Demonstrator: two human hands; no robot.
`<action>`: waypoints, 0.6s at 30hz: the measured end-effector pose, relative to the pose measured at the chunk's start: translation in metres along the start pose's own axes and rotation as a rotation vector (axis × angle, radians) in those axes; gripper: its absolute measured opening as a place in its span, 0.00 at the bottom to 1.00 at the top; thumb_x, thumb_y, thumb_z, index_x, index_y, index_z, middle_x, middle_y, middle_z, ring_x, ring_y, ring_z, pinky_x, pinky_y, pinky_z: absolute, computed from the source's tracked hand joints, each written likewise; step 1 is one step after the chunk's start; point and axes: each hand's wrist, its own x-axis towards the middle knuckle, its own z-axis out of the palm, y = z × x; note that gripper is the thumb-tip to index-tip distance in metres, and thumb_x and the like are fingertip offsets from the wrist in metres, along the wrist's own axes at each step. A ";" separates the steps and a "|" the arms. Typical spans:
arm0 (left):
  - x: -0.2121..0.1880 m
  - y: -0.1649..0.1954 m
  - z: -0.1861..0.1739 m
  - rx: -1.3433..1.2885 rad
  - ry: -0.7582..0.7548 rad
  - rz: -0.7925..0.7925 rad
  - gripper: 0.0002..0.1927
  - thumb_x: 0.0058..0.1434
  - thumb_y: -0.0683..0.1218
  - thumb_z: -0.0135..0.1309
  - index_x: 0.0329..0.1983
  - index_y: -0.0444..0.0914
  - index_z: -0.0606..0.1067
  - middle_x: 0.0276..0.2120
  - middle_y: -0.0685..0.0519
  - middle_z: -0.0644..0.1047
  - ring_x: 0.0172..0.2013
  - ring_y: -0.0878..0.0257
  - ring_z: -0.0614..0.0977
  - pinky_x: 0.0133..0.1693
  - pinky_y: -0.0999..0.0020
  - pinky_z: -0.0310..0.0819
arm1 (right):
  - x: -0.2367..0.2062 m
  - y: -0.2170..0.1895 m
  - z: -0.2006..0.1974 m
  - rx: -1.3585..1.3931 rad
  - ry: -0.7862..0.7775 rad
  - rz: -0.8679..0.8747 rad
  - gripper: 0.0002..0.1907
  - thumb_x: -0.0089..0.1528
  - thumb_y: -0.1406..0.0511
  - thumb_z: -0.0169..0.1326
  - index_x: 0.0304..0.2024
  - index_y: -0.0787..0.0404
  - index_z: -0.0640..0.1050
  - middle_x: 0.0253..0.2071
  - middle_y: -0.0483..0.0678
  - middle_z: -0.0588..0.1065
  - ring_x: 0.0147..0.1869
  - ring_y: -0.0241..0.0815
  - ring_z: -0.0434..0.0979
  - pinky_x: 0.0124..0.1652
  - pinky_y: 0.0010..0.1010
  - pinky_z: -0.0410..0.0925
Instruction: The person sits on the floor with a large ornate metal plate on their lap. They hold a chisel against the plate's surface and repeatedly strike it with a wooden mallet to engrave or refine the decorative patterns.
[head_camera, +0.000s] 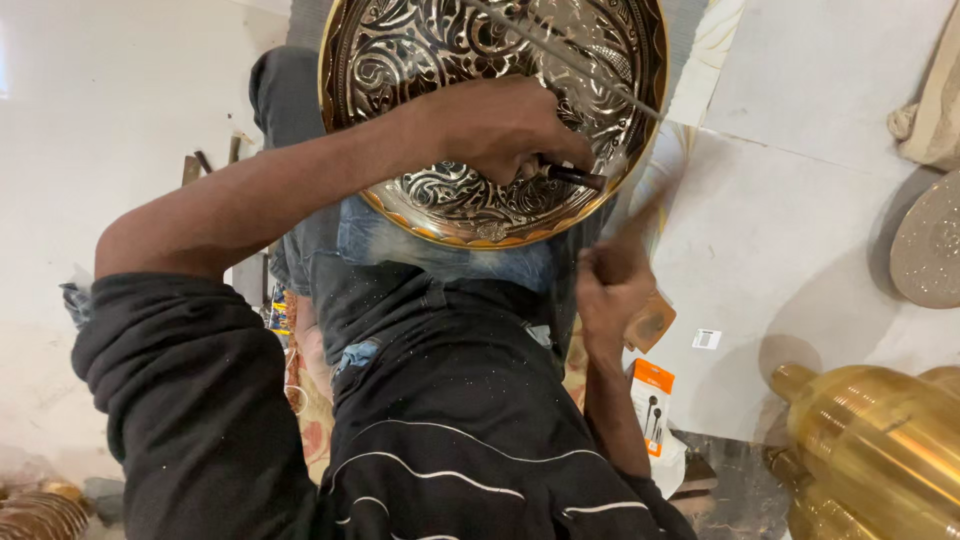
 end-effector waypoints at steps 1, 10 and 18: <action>0.001 -0.001 -0.001 0.028 -0.006 0.002 0.30 0.45 0.36 0.63 0.55 0.44 0.79 0.26 0.45 0.81 0.25 0.48 0.83 0.25 0.53 0.74 | 0.002 -0.001 -0.005 -0.184 -0.093 -0.025 0.09 0.57 0.77 0.62 0.34 0.66 0.74 0.28 0.45 0.73 0.32 0.33 0.70 0.34 0.26 0.67; 0.001 -0.002 -0.003 -0.002 -0.006 0.094 0.31 0.46 0.35 0.61 0.57 0.44 0.78 0.26 0.44 0.80 0.27 0.45 0.82 0.27 0.51 0.73 | 0.004 -0.007 -0.008 -0.297 -0.083 -0.096 0.09 0.58 0.77 0.63 0.35 0.67 0.75 0.28 0.44 0.72 0.33 0.32 0.70 0.36 0.26 0.67; 0.001 0.001 -0.002 0.028 -0.041 0.043 0.27 0.46 0.37 0.64 0.52 0.42 0.78 0.25 0.46 0.81 0.27 0.47 0.83 0.28 0.50 0.74 | 0.016 -0.016 -0.007 -0.319 -0.165 -0.051 0.10 0.57 0.77 0.62 0.35 0.69 0.73 0.27 0.48 0.68 0.31 0.35 0.65 0.33 0.28 0.65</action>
